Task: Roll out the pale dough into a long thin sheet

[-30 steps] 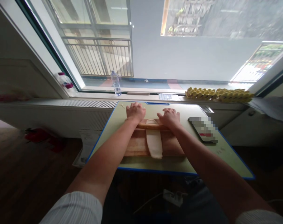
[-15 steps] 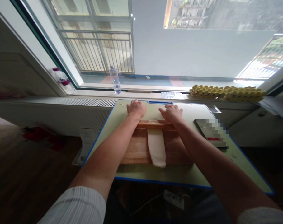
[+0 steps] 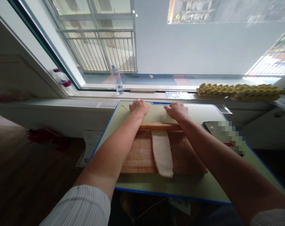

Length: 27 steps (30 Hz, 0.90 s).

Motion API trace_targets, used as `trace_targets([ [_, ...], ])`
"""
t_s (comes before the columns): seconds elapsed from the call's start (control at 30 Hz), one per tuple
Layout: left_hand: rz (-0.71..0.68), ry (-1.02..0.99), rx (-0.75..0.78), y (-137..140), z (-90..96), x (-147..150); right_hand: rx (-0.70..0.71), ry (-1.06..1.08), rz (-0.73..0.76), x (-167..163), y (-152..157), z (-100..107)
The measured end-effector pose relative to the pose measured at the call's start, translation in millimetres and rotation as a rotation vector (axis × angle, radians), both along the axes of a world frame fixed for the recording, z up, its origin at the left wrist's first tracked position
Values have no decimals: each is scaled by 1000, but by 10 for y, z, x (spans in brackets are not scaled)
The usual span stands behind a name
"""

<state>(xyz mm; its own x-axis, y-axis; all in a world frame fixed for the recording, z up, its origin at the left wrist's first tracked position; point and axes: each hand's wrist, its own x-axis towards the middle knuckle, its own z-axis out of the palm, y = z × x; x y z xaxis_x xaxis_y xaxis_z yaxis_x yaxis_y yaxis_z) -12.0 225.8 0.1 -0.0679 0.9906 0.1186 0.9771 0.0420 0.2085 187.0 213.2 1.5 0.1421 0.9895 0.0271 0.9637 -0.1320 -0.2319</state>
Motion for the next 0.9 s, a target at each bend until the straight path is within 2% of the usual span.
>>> trace_targets([
  [0.27,29,-10,-32,189,-46,-41,-10,-16,-10,15,203,-28],
  [0.47,41,-12,-17,254,-55,-47,41,-19,-20,18,298,-56],
  [0.9,48,-57,26,184,-83,-39,33,21,-37,22,171,-41],
])
